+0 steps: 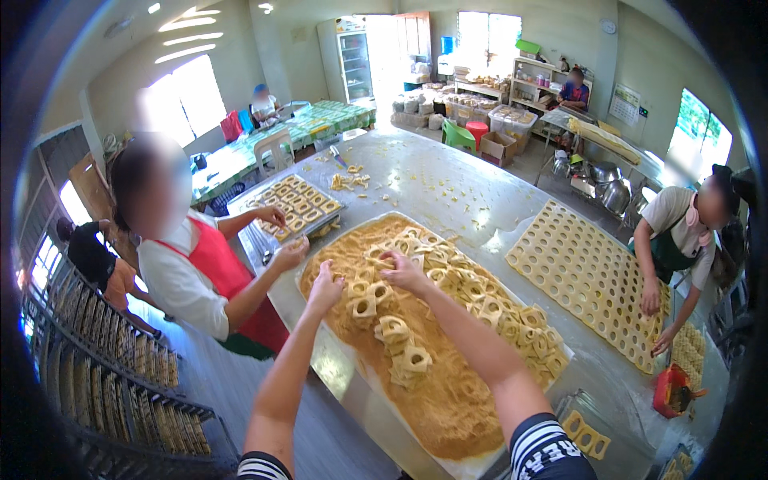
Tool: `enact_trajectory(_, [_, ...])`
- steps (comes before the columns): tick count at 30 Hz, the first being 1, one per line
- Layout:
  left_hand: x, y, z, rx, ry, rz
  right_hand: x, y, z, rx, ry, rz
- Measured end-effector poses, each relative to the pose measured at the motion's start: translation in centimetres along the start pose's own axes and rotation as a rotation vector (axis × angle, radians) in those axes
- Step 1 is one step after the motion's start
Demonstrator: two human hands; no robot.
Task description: The person picks up square dough pieces with holes from a pile of crumbs and places them into a metal tray. They continue this process, arranging the dough pieces in rows within the tray while coworkers work nearby.
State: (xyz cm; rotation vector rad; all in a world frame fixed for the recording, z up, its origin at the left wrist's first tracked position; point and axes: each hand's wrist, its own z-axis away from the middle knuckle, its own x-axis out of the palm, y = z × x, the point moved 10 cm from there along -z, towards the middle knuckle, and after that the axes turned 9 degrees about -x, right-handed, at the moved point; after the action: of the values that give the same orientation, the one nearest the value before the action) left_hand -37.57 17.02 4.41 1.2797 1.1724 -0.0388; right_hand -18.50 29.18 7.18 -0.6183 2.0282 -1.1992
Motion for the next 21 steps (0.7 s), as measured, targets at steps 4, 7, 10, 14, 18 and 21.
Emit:
enact_trajectory(4, [4.8, 2.5, -0.6, -0.083, -0.188, -0.273, 4.2, 2.5, -6.0, -0.162, -0.007, 0.476])
enact_trajectory(7, [8.4, 1.1, -0.1, 0.254, -0.308, -0.122, 9.5, 7.3, -7.5, -0.209, -0.286, 0.869])
enact_trajectory(10, [10.0, 2.5, -1.1, 0.078, -0.347, -0.064, 7.2, 14.0, -7.3, 0.098, -0.467, 0.741])
enact_trajectory(14, [6.3, 0.9, -0.3, -0.033, -0.176, -0.258, 6.6, 8.7, -5.5, 0.162, -0.419, 0.585])
enact_trajectory(18, [3.8, 11.7, 6.5, 0.211, -0.047, 0.039, -2.0, 5.3, 0.5, 0.005, -0.063, 0.269])
enact_trajectory(21, [2.3, 14.8, 13.1, 0.165, -0.066, 0.142, -4.8, 0.8, 7.5, -0.101, -0.081, 0.051])
